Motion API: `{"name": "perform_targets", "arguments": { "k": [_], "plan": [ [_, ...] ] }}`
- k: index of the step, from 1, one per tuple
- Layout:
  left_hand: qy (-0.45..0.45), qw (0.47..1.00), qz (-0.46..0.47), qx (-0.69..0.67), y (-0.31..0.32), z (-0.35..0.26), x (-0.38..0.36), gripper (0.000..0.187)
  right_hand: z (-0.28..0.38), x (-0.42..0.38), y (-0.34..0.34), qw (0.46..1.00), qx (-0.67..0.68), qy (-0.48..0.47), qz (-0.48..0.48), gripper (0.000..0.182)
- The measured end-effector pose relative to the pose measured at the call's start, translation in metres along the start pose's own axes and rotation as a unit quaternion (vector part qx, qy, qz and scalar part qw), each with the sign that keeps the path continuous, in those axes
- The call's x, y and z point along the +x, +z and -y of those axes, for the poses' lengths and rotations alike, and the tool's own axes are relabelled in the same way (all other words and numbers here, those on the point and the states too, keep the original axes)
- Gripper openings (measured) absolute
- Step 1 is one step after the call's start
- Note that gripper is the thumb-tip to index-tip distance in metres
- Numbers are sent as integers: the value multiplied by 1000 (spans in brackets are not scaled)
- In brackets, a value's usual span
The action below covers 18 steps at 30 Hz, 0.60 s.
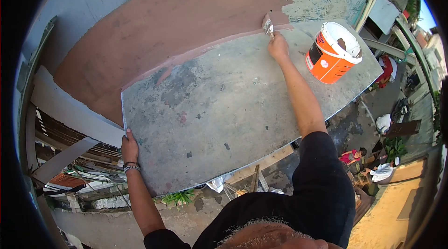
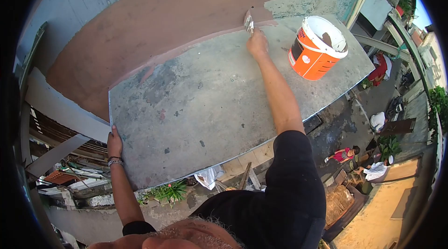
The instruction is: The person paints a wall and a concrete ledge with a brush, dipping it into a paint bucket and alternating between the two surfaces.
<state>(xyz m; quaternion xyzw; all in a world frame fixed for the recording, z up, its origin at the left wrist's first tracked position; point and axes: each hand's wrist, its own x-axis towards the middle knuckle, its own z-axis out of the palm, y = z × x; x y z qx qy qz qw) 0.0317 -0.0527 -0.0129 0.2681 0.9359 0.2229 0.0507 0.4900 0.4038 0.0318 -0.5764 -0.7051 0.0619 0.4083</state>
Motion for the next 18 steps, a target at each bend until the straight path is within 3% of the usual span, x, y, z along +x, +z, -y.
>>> {"name": "perform_targets", "arguments": {
  "k": [6,12,18],
  "plan": [
    [-12,1000,-1,-3,-4,-9,-6,83,-40,28,-35,994,23,86,-71,27],
    [-2,1000,-5,-7,-1,-2,-2,83,-13,5,-15,980,158,63,-101,26],
    [5,1000,-14,-12,0,-2,-2,83,-12,-1,1,984,134,60,-101,29]
  ]
}}
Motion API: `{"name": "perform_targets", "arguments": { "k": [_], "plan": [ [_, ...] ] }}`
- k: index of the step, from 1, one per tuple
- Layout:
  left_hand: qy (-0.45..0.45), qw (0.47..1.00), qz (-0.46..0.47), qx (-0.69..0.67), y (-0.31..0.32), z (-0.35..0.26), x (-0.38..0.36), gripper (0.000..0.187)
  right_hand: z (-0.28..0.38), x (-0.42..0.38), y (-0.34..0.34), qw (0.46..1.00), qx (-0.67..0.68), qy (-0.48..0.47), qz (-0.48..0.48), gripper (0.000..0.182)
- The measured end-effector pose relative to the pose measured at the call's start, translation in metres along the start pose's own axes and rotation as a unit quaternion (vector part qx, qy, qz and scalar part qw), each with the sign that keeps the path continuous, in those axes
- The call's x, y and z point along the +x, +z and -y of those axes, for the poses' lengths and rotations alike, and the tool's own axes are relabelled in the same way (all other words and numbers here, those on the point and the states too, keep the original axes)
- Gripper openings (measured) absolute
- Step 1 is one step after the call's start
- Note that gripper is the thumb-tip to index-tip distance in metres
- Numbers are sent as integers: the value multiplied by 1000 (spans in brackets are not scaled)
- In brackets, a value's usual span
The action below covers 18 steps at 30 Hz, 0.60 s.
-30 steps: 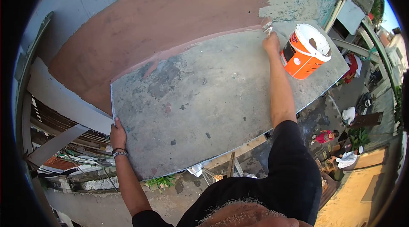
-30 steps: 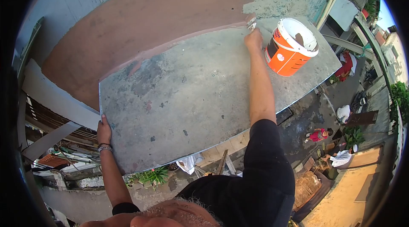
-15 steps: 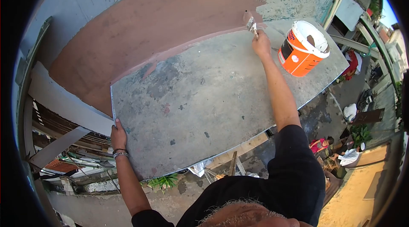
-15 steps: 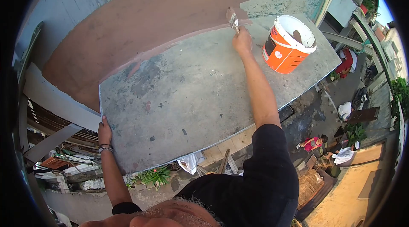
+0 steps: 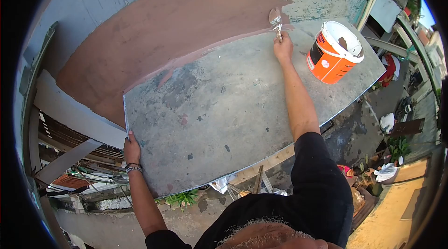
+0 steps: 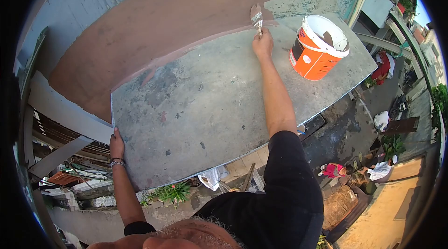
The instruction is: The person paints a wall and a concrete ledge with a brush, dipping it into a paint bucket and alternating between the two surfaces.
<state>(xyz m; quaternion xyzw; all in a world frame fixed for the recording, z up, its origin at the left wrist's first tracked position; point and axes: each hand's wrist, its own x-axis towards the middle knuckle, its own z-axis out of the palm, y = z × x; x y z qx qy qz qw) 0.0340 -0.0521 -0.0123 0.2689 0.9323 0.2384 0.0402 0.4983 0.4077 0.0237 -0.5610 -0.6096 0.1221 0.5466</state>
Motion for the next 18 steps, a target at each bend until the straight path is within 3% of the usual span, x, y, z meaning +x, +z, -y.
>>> {"name": "perform_targets", "arguments": {
  "k": [3,6,12,15,18],
  "plan": [
    [4,1000,2,-1,1,1,1,83,0,1,-1,999,37,8,-2,30],
    [1,1000,1,1,-1,2,-1,84,5,2,-3,996,56,-19,-63,28],
    [-2,1000,-1,-1,-2,-1,-1,85,-7,10,4,1000,-20,8,15,27],
    [-1,1000,-1,2,0,-1,0,84,-12,14,-3,999,0,12,-31,28],
    [-3,1000,0,-2,1,3,0,84,-3,8,-7,999,40,-18,-11,27]
  ]
}}
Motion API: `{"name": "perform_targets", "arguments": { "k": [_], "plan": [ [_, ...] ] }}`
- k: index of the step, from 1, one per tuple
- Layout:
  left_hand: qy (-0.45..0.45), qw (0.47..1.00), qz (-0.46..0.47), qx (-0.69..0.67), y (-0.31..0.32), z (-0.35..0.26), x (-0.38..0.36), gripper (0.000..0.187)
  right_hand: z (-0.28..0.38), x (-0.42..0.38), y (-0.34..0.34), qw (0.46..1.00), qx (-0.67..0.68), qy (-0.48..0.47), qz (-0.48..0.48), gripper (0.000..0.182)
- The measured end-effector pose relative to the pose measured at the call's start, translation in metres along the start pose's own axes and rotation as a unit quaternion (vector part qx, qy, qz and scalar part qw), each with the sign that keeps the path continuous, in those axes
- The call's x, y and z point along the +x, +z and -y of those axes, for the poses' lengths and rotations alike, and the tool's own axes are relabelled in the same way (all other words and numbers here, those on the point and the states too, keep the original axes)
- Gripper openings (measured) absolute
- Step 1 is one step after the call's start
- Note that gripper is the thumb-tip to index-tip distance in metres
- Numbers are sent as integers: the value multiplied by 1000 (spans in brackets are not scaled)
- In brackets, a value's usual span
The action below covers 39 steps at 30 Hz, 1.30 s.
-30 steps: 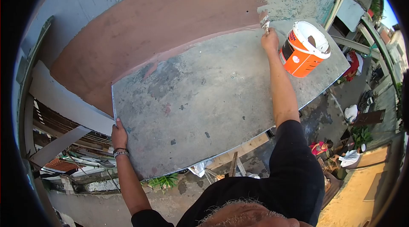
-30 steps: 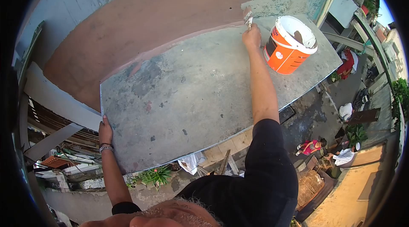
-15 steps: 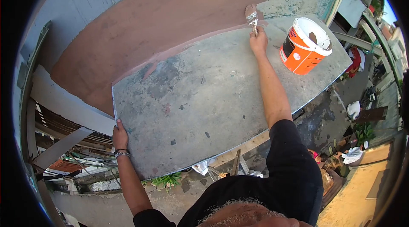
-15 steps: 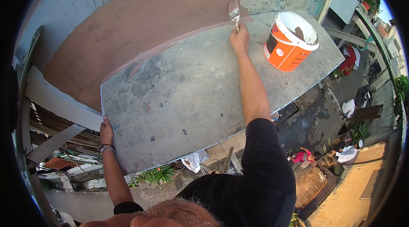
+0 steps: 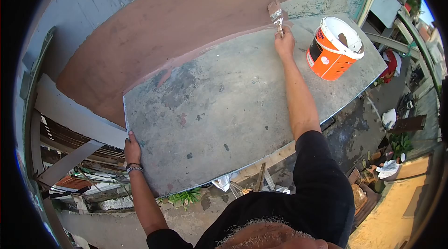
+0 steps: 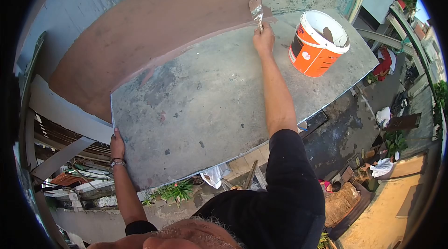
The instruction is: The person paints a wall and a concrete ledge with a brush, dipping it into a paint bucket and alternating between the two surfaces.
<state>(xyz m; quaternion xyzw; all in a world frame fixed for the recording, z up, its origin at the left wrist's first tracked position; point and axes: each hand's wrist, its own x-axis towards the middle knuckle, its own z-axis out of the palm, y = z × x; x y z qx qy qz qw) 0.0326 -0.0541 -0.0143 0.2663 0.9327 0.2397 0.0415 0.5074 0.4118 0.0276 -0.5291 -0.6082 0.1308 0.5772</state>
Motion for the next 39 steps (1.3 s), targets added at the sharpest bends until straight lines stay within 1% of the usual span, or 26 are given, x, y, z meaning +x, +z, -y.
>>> {"name": "perform_targets", "arguments": {
  "k": [3,6,9,12,15,18,21,24,27,29,30,33,34,37,39],
  "plan": [
    [0,1000,2,-2,-1,-2,2,85,-6,-1,12,998,-54,33,-14,27],
    [-5,1000,4,0,-1,-2,4,85,-10,-1,13,995,-30,20,-88,26],
    [-11,1000,8,10,0,-1,3,85,-12,5,7,994,11,26,-107,27],
    [-9,1000,3,12,1,-1,3,85,-10,4,6,996,40,55,-57,27],
    [-8,1000,-2,10,0,-4,0,86,-2,-1,12,996,56,45,-51,28],
    [-6,1000,-1,16,-1,-4,1,86,5,-10,22,999,27,18,16,29],
    [0,1000,3,16,-1,-2,2,85,11,-22,19,999,-12,-35,19,28],
    [-2,1000,9,16,-1,-4,1,84,9,-26,1,999,-18,-39,-2,27],
    [-7,1000,11,21,-1,-3,1,84,-10,-4,-2,993,-2,39,-110,27],
    [-5,1000,7,21,-2,-5,2,84,-29,23,-7,988,-23,105,-112,29],
    [-3,1000,5,20,-2,-8,-1,84,-23,29,-9,983,-34,140,-111,30],
    [-4,1000,4,14,-3,-6,0,84,1,42,-2,995,-95,31,-4,33],
    [-4,1000,6,10,-2,-5,0,84,11,39,9,990,-125,51,36,35],
    [3,1000,6,-2,-1,-1,3,84,25,3,8,994,-96,-42,42,34],
    [6,1000,6,0,0,-2,3,84,21,6,-12,996,-83,-3,11,33]
  ]
}}
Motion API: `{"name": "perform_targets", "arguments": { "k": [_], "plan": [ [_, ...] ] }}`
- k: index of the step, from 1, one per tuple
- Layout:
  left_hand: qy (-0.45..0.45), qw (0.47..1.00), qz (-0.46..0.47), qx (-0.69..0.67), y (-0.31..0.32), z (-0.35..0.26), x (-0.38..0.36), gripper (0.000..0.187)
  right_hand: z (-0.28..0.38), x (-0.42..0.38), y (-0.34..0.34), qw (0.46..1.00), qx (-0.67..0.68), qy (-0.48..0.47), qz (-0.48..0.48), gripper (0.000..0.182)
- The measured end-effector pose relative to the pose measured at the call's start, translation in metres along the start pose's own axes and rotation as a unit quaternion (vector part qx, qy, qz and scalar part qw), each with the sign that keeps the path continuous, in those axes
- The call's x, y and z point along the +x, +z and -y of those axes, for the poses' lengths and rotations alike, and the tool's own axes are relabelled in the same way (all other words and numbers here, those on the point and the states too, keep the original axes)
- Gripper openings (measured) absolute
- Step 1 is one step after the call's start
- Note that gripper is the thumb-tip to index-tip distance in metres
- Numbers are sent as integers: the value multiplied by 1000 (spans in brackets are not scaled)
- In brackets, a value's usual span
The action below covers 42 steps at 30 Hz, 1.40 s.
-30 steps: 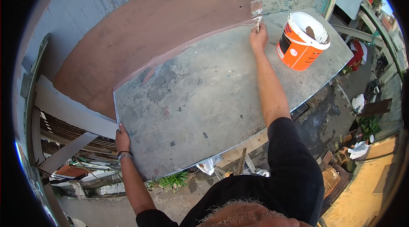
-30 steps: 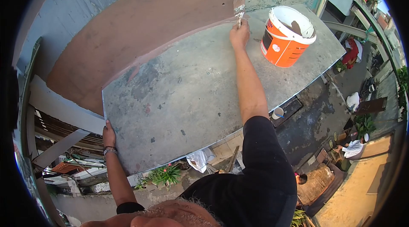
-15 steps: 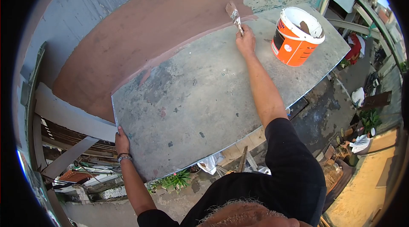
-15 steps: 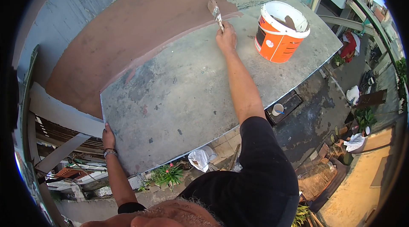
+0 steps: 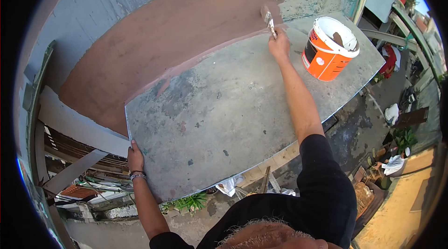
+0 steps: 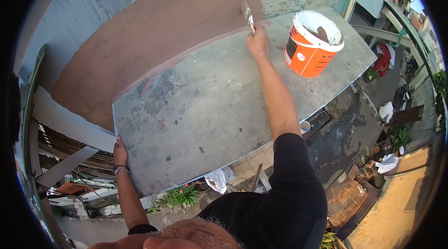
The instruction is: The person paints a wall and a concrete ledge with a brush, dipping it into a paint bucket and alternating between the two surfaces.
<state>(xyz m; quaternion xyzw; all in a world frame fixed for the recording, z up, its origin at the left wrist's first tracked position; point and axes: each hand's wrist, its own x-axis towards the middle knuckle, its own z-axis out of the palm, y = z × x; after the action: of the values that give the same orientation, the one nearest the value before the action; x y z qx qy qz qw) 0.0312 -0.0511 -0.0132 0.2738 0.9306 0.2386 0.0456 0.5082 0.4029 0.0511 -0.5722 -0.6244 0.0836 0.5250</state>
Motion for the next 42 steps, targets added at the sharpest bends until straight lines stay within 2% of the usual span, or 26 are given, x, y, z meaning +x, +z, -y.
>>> {"name": "perform_targets", "arguments": {
  "k": [4,7,10,13,16,19,22,25,28,31,34,38,41,42],
  "plan": [
    [-7,1000,-7,7,0,0,-2,84,-22,44,-12,992,-9,92,-82,31],
    [-4,1000,-3,7,-4,-5,-6,84,-8,72,-5,996,-11,80,-34,31],
    [-4,1000,-12,4,-2,-4,-5,84,32,43,22,997,-43,-15,-68,31],
    [8,1000,-7,-4,0,2,-1,84,42,7,0,996,-36,-67,39,30],
    [-5,1000,1,1,-5,-7,-7,84,25,30,-28,998,-19,-39,-39,30],
    [1,1000,-12,6,-1,-2,-4,84,19,89,-45,995,-76,63,-24,36],
    [-2,1000,-11,3,-2,-4,-5,83,38,95,-28,994,-113,13,-2,36],
    [3,1000,-13,0,0,0,-3,83,64,54,-18,990,-129,-58,16,35],
    [7,1000,-6,-7,0,1,-1,84,49,38,-36,994,-79,-75,9,34],
    [4,1000,-5,-1,-2,-1,-4,84,39,80,-52,995,-80,28,-47,32],
    [6,1000,-8,3,1,3,-1,84,52,122,-52,992,-95,77,-30,36],
    [0,1000,-7,14,3,6,1,85,92,96,-17,990,-142,9,-3,46],
    [5,1000,-5,11,0,-1,-2,84,92,59,-35,978,-187,-57,66,43],
    [9,1000,-7,8,2,2,1,84,90,64,-45,984,-169,-51,34,42]
  ]
}}
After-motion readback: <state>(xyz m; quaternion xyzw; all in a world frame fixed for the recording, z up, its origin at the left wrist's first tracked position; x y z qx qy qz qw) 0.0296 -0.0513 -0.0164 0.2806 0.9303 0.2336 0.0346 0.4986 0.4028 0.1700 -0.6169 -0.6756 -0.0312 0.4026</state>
